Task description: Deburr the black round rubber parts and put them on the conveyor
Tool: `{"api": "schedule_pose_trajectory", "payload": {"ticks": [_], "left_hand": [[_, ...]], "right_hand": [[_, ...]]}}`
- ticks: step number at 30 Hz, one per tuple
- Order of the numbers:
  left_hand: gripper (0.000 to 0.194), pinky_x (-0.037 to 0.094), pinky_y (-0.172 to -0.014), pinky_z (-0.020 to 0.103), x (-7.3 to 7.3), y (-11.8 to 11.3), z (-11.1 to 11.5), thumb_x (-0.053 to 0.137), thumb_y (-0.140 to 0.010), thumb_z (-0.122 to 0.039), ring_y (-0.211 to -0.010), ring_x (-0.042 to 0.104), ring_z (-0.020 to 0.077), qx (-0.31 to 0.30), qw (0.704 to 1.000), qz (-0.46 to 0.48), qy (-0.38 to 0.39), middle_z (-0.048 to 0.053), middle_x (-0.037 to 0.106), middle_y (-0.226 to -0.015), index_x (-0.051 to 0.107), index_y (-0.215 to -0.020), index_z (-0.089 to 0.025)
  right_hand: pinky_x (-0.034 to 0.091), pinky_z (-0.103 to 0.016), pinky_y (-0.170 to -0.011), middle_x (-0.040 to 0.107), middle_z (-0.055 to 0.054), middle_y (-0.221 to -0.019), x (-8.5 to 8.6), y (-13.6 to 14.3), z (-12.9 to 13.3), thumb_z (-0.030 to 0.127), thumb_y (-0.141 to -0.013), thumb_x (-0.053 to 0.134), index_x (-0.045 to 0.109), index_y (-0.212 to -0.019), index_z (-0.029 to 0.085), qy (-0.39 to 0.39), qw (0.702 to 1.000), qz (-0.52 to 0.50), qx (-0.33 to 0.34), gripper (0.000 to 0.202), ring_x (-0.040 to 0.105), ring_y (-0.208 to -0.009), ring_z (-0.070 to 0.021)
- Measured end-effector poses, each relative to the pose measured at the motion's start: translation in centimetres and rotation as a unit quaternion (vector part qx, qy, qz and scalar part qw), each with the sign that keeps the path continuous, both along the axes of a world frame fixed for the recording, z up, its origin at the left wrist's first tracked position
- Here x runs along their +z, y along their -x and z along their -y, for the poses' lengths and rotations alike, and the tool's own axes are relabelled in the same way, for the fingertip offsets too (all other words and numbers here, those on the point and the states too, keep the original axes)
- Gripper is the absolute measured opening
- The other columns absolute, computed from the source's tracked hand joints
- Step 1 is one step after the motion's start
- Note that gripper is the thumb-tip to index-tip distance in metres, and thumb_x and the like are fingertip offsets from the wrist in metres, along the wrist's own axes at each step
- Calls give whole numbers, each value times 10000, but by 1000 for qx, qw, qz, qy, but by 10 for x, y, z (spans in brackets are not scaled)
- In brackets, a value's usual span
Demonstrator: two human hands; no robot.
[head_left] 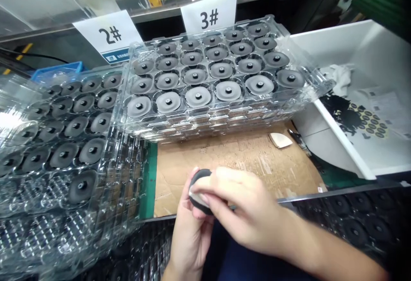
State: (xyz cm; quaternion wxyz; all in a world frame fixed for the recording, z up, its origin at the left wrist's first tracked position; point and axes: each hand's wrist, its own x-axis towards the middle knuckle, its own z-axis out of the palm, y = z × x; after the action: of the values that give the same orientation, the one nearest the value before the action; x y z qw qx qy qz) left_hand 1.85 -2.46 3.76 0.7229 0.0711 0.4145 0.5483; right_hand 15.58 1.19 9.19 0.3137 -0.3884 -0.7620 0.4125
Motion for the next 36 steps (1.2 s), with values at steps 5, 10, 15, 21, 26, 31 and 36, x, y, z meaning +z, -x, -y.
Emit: {"api": "schedule_pose_trajectory", "payload": {"ticks": [5, 10, 15, 21, 26, 31, 36], "left_hand": [[542, 516, -821, 287, 5, 5, -7, 811, -534, -249, -935, 652, 239, 0, 999, -5, -34, 51, 695, -1035, 623, -1039, -303], [609, 517, -816, 304, 9, 4, -13, 842, -462, -245, -928, 653, 257, -11, 1000, -17, -23, 51, 694, -1028, 625, -1028, -309], [472, 516, -824, 282, 13, -3, -7, 774, -602, -231, -951, 643, 216, -25, 1000, -10, 12, 39, 695, -1041, 628, -1041, -318], [416, 521, -760, 177, 5, 10, -6, 726, -666, -167, -931, 651, 155, -22, 1000, 11, 4, 11, 701, -1031, 640, -1037, -335], [512, 514, -841, 304, -1, 16, -9, 781, -571, -314, -950, 646, 242, -39, 999, 23, 5, 62, 683, -1064, 630, -1060, -285], [513, 493, -873, 407, 11, 10, -11, 778, -560, -342, -943, 643, 274, -46, 998, 10, 30, 48, 670, -1069, 621, -1047, -307], [439, 522, -812, 306, 16, 2, -12, 765, -610, -279, -943, 639, 225, -59, 998, 4, 30, 30, 676, -1029, 631, -1028, -305]], "right_hand": [[424, -161, -682, 631, 25, -804, -6, -23, 12, 126, -865, 499, 640, -898, 195, 165, 982, 11, 92, 161, 567, -725, -73], [423, -193, -634, 640, 20, -784, -7, -45, 18, 181, -875, 501, 648, -909, 243, 174, 984, 44, -8, 162, 571, -685, -95], [431, -221, -743, 642, -20, -891, 5, -26, 4, 148, -886, 465, 609, -1030, 192, 15, 999, 0, 29, 209, 562, -794, -114], [412, -251, -692, 614, -37, -809, 1, -17, -12, 108, -866, 437, 629, -992, 159, -65, 993, 57, 80, 236, 528, -739, -132], [442, -181, -692, 646, 3, -781, -9, -33, -1, 95, -852, 493, 663, -911, 165, 133, 966, 37, 220, 193, 579, -726, -91], [448, -200, -678, 651, 1, -818, -17, -48, 10, 135, -859, 504, 666, -908, 182, 220, 964, 17, 149, 176, 585, -726, -99], [412, -196, -624, 614, 13, -776, -5, -34, 2, 177, -862, 512, 611, -962, 198, 98, 994, -42, 19, 142, 528, -662, -88]]}}
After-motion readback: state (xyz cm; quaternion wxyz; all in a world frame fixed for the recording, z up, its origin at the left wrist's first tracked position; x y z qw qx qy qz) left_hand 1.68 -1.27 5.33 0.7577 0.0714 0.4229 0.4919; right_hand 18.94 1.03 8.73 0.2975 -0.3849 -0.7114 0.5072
